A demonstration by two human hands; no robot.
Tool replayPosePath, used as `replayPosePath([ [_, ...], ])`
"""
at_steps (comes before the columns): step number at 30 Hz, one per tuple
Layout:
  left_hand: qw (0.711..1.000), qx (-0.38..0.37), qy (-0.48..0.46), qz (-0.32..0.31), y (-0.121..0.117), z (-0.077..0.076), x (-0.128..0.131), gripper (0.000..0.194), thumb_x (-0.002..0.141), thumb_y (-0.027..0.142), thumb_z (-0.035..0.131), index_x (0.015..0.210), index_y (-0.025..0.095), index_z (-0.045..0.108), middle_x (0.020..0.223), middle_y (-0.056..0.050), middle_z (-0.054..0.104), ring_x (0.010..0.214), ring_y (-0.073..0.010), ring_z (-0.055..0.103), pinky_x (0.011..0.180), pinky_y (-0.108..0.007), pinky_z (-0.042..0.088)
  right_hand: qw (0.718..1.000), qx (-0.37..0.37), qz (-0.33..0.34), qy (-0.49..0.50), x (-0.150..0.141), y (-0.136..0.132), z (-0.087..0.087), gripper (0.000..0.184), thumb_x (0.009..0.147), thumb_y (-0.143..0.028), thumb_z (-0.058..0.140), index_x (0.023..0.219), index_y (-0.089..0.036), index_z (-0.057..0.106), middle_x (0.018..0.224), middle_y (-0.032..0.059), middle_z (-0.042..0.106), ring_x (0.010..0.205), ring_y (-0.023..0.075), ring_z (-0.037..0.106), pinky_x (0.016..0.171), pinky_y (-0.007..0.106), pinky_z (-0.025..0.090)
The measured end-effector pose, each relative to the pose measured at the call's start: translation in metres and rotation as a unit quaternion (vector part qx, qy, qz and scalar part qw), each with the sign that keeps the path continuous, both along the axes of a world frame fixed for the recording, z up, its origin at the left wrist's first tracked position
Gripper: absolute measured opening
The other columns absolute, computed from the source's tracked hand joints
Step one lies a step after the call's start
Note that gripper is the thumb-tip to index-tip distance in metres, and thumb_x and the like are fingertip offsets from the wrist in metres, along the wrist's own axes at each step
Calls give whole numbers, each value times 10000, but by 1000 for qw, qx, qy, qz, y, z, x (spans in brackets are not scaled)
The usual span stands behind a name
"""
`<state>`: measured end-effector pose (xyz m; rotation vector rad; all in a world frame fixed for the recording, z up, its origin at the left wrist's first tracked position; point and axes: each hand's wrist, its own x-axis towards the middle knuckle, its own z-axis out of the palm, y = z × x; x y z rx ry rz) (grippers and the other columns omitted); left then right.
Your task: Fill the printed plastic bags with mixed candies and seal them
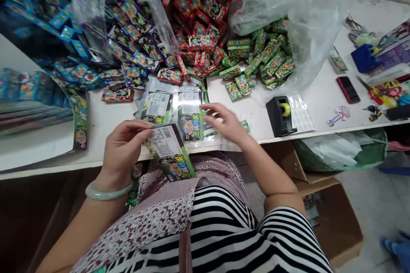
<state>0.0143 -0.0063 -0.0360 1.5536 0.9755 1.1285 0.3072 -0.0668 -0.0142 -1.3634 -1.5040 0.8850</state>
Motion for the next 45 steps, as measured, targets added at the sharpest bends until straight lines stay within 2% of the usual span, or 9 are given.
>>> replayPosePath([
  [4, 1000, -12, -14, 20, 1, -3, -4, 104, 769, 240, 774, 821, 219, 686, 872, -3, 714, 871, -162, 662, 814, -322, 552, 956, -63, -226, -178, 92, -16, -23, 192, 841, -252, 597, 960, -185, 732, 996, 73, 712, 828, 192, 634, 852, 383, 519],
  [7, 999, -28, -27, 30, 0, -3, -2, 99, 755, 206, 769, 817, 217, 693, 878, 1, 715, 882, -153, 658, 845, -310, 531, 916, -148, -238, -287, 123, -27, -41, 203, 816, -202, 601, 942, -164, 756, 987, 98, 703, 803, 202, 629, 891, 393, 504],
  [18, 998, -34, -31, 34, 0, -1, 3, 129, 713, 216, 789, 807, 228, 701, 859, 2, 723, 864, -150, 659, 828, -294, 519, 903, -143, -231, -333, 108, -46, -51, 134, 823, -220, 568, 835, -188, 698, 950, 97, 694, 841, 227, 649, 852, 374, 495],
  [23, 1000, -17, -18, 12, 1, -2, 4, 93, 760, 229, 759, 827, 222, 694, 865, -6, 710, 853, -143, 652, 797, -285, 525, 933, -194, -245, -181, 126, -59, -42, 142, 791, -316, 601, 857, -208, 666, 856, 48, 705, 785, 207, 653, 789, 369, 514],
  [28, 1000, 5, -4, -11, -1, 3, 10, 117, 776, 249, 762, 849, 218, 675, 864, -13, 684, 837, -139, 640, 758, -274, 530, 936, -90, -302, -156, 123, -50, -13, 176, 749, -389, 650, 784, -216, 643, 838, 44, 682, 816, 203, 616, 835, 382, 505],
  [32, 999, 26, 14, -13, -7, 9, 18, 135, 798, 297, 741, 842, 219, 639, 823, -1, 648, 780, -141, 621, 715, -282, 524, 993, -58, -94, -52, 50, -17, 33, 176, 806, -411, 660, 836, -238, 641, 816, 16, 671, 768, 178, 609, 772, 345, 505],
  [36, 998, 54, 23, -37, -10, 13, 20, 102, 859, 302, 680, 859, 220, 620, 808, -6, 637, 762, -140, 613, 698, -289, 521, 987, -53, 143, -40, -35, 20, 72, 148, 854, -372, 647, 827, -226, 652, 801, 17, 672, 758, 168, 600, 748, 331, 495],
  [41, 996, 67, 26, -52, -11, 16, 17, 49, 900, 261, 606, 886, 215, 617, 813, -10, 639, 760, -140, 606, 695, -296, 503, 959, -73, 266, -68, -75, 59, 71, 124, 868, -329, 650, 818, -216, 655, 782, 3, 661, 739, 150, 572, 728, 314, 471],
  [45, 996, 58, 12, -60, -10, 15, 15, 53, 915, 254, 576, 883, 222, 603, 819, -7, 626, 769, -143, 604, 704, -308, 499, 954, -108, 263, -95, -77, 70, 60, 112, 858, -323, 669, 810, -223, 660, 733, -8, 641, 682, 143, 537, 660, 297, 439],
])
